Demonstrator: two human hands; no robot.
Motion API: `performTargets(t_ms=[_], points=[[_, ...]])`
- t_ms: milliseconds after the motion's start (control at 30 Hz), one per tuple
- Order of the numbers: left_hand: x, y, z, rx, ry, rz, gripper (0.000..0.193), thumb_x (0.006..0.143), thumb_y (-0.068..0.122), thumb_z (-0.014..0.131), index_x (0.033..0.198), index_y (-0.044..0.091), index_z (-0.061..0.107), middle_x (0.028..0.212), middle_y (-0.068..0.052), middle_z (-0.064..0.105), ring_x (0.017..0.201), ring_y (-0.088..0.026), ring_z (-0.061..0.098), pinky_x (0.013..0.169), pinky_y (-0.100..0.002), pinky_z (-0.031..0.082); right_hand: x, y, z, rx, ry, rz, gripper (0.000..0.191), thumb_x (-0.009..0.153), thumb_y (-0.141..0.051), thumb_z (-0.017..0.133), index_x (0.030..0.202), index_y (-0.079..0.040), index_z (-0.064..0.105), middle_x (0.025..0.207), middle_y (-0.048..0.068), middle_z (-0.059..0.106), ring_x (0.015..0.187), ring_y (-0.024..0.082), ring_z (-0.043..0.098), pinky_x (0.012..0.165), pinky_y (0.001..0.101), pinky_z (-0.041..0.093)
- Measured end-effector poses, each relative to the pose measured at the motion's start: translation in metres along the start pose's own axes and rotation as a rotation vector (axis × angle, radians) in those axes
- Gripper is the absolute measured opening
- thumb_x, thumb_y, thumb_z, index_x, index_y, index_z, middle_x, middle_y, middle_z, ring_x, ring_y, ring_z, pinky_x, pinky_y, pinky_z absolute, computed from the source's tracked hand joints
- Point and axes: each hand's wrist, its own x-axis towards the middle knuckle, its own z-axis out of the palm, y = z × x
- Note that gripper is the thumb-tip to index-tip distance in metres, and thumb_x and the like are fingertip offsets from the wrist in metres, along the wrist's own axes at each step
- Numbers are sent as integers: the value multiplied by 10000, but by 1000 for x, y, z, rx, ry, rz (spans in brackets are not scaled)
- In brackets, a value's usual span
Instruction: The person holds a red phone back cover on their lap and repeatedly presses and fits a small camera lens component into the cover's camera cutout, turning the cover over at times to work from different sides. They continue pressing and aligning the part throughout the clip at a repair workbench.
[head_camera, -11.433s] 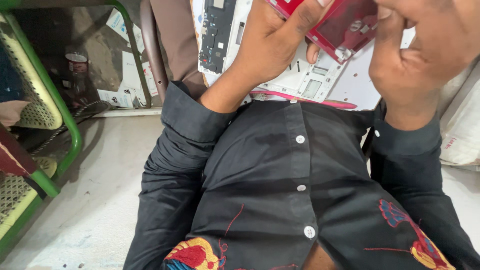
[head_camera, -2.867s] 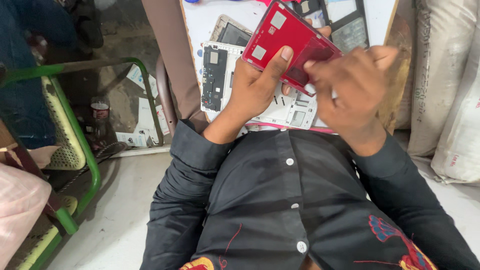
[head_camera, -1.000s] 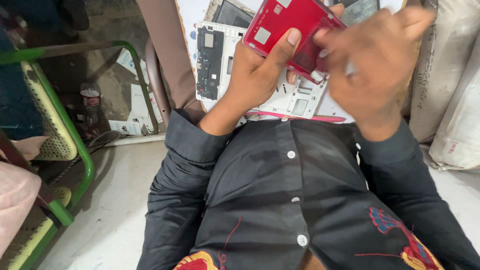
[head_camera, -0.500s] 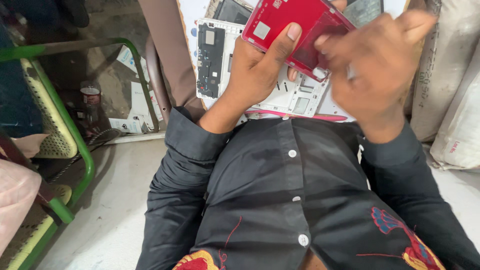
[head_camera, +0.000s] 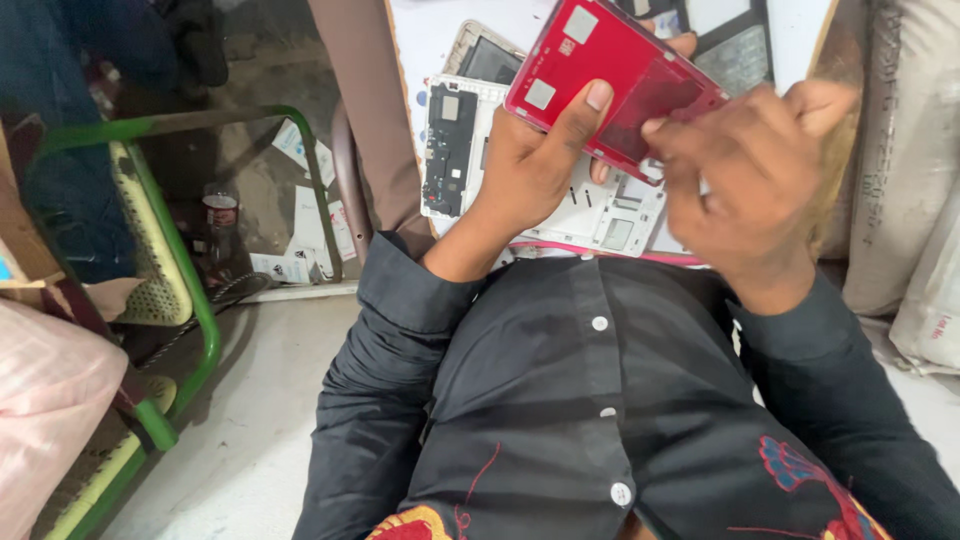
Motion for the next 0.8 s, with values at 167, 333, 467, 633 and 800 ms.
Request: performTargets(t_ms=[167,333,467,633,800], points=[[1,-2,-2,-143,-6,-32,378,1119,203,519,1419,-26,506,1250,-71,717,649,-74,585,611,-236,506,1,-1,-2,-75,8,21,254,954,109,694,1097,-95,744,932,4,674,860,187,562,965,332,314],[2,-9,-2,-66,-29,36,329,1210,205,523,1415,-50,549,1102,-116,755,644,-91,599,620,-239,514,8,-1,-3,46,64,125,219,1008,107,723,1134,-70,741,960,32,686,863,211,562,944,331,345],[2,-9,-3,-77,-23,27,337,1200,203,516,1428,-45,533,1167,-118,743,666,-84,600,618,-233,509,10,-2,-2,49,11,0,197,963,73,752,1100,-68,731,904,50,626,818,206,574,905,365,307],[2,-5,-2,-126,-35,28,365,1215,233,513,1441,-53,519,1314,-145,705,660,-72,576,647,-225,516,6,1,-2,-6,70,153,167,997,103,726,1017,-63,716,965,52,736,890,236,581,973,338,335],[7,-4,-2,-151,-48,-10,446,1192,266,508,1496,-54,452,1432,-187,641,776,-94,648,637,-220,522,11,-4,-6,88,56,213,154,998,85,733,1080,-44,754,894,67,655,840,215,568,940,316,359]])
